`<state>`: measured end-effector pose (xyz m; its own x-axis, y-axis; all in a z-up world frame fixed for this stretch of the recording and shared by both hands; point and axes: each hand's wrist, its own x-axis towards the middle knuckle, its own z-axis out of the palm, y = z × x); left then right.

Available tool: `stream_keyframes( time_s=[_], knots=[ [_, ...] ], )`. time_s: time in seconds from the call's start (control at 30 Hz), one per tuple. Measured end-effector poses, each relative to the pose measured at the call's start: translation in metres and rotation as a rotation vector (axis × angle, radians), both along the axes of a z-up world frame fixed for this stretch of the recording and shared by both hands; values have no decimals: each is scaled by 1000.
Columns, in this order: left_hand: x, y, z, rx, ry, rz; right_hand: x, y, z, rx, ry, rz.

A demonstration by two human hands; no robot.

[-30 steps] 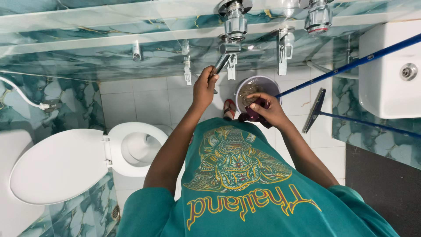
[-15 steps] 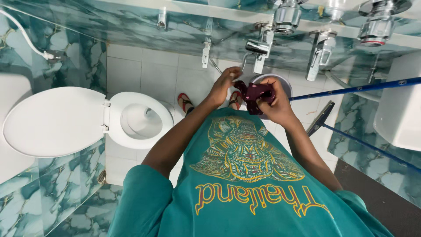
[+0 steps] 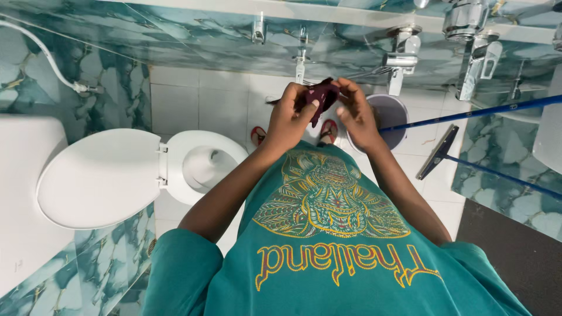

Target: The person wipes a bidet sprayer with a cloth, adjusts the bathroom faucet, and ثم wipes the faucet and the sink basin with a cloth by hand.

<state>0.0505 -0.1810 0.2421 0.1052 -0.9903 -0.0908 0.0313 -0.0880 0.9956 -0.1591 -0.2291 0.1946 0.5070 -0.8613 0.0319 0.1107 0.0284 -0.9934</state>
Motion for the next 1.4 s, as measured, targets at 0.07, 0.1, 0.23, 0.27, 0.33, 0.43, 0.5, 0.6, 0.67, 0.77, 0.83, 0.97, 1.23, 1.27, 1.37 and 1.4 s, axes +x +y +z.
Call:
stream_keyframes(
  time_s=[0.07,0.1,0.23,0.27,0.33,0.43,0.5,0.6,0.67,0.77,0.83,0.97,1.23,1.27,1.37,1.4],
  knots=[
    [15,3,-2,-4,85,-32,22,8,6,-144,111,35],
    [22,2,-3,-11,166,-72,31,8,8,-290,220,62],
    [48,5,-1,-56,156,-101,40,-4,3,-510,486,23],
    [53,6,0,0,144,-96,38,-10,2,-517,441,74],
    [59,8,2,58,131,-88,35,-10,1,-522,395,129],
    [60,6,8,1,193,-21,35,-9,8,-103,302,101],
    [61,7,13,109,95,52,39,-14,15,20,113,189],
    [80,8,18,-9,-45,-54,42,-32,26,-42,418,478],
    [100,7,16,11,-107,-89,44,-50,32,-174,443,511],
    [133,3,7,2,-210,-124,63,-60,36,-220,448,519],
    [157,-2,5,-46,-253,-135,79,-63,39,-147,433,479],
    [214,-21,-7,173,-69,-245,92,-67,26,63,387,446],
    [207,-87,-109,260,245,16,118,-89,-76,176,149,120],
    [198,-102,-122,253,244,169,135,-92,-94,253,-7,-37],
    [172,-131,-140,151,222,367,181,-115,-138,434,-254,-371],
    [162,-136,-142,60,213,413,189,-119,-147,544,-333,-547]
  ],
)
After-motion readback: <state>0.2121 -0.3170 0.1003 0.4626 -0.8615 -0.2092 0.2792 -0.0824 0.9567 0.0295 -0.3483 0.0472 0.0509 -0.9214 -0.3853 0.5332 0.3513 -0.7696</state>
